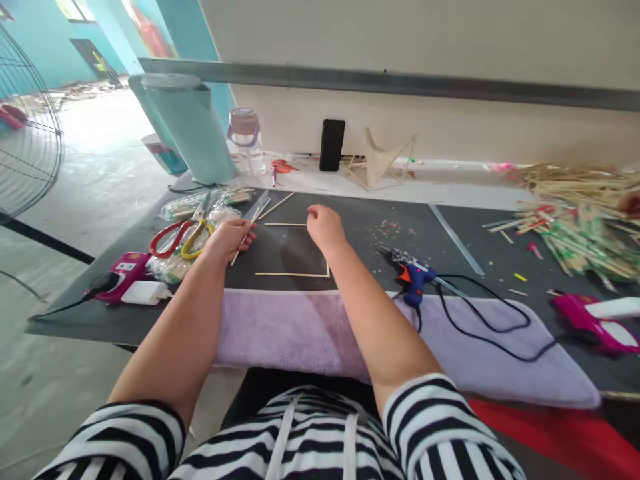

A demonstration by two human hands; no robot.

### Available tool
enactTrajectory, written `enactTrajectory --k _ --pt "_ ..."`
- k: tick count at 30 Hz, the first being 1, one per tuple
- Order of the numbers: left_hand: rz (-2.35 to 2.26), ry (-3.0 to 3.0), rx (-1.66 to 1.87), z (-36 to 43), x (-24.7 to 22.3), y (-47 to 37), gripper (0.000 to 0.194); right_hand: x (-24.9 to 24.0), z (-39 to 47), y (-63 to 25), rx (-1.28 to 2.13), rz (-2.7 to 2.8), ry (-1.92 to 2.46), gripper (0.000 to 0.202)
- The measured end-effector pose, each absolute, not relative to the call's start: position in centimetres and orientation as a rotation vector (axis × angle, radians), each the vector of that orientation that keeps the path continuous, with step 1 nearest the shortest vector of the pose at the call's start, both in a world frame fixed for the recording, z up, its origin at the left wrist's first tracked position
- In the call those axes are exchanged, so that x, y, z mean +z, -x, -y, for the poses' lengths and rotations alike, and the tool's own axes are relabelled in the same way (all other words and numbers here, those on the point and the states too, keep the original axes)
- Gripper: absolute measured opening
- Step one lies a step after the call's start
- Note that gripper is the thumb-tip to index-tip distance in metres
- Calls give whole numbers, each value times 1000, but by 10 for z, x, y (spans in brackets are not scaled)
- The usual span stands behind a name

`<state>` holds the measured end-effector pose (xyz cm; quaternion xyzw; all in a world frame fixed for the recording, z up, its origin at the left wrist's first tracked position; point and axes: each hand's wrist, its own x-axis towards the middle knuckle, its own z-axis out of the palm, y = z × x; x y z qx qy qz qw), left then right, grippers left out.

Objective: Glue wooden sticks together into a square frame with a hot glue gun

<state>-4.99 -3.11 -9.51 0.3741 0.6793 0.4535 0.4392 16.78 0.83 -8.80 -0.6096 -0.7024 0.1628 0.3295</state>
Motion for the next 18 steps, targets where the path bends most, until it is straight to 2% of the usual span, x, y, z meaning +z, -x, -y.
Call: enactTrajectory --k 4,8,18 --pt "-1714 -970 1163 28 -95 54 9 -108 -34 -169 346 1903 1715 30" --pt "-1737 -968 1134 29 -99 52 10 -120 -43 -177 412 1958 1761 25" --pt "-2015 -1203 1090 31 -106 55 8 -135 -44 -185 522 1793 1709 30"
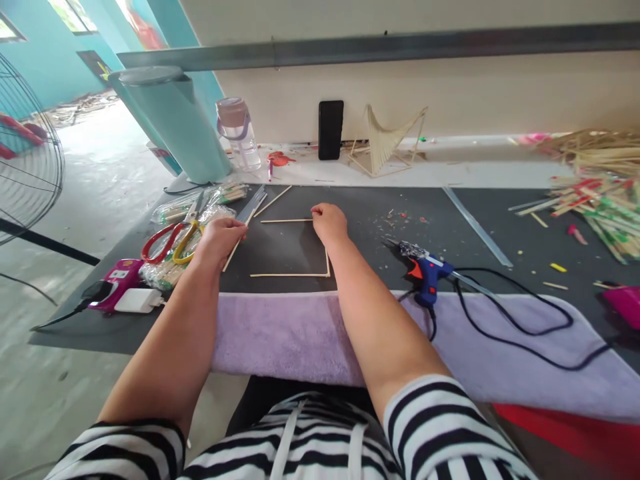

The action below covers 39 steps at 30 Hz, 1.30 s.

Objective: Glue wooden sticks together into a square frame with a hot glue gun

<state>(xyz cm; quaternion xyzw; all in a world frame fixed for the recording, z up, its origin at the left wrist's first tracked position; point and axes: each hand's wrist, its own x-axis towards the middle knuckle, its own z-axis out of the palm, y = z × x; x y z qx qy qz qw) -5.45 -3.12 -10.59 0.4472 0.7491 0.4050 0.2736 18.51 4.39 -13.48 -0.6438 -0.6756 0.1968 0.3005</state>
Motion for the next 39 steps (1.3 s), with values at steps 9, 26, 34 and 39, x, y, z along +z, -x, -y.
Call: enactTrajectory --k 9,26,34,39 --pt "-1964 -1138 950 35 -101 53 7 -117 -40 -157 338 2170 1709 28" --pt "-1891 -1061 898 34 -99 49 25 -118 -42 -150 316 2278 1711 21" --pt "-1877 -1083 870 32 -100 47 37 -121 -44 -151 327 2262 1680 23" --pt "-1860 -1094 867 31 -102 47 32 -121 -44 -151 324 2261 1681 24"
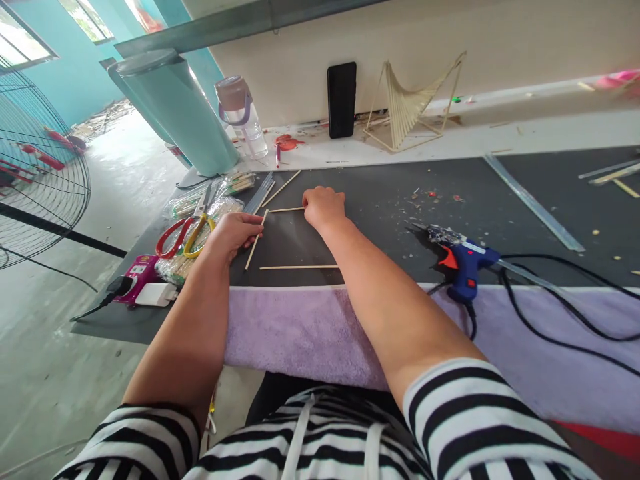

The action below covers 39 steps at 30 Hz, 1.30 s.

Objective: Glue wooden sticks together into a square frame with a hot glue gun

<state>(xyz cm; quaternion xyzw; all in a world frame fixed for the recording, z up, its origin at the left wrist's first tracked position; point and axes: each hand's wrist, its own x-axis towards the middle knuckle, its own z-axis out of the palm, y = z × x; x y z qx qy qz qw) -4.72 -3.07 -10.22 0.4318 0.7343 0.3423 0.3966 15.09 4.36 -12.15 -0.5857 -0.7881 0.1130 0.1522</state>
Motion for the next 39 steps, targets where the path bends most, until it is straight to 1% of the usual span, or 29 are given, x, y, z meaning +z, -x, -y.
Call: enactTrajectory --k 5,12,18,30,33,39 --pt "-1855 -1097 862 31 -99 45 30 -122 -44 -151 321 2269 1687 24" --pt "-1870 -1106 834 31 -99 46 39 -124 -44 -151 306 2251 1671 22" --pt "-1906 -1145 822 33 -98 47 30 -124 -44 -151 303 2253 1668 23" --pt "-1941 -1206 815 31 -103 52 27 -124 -43 -151 290 2258 1660 25" --pt "-1947 -1198 819 31 -104 53 32 -125 -43 -151 288 2253 1661 26" --pt "-1957 -1287 808 30 -108 54 54 -125 -43 -151 288 2259 1675 26"
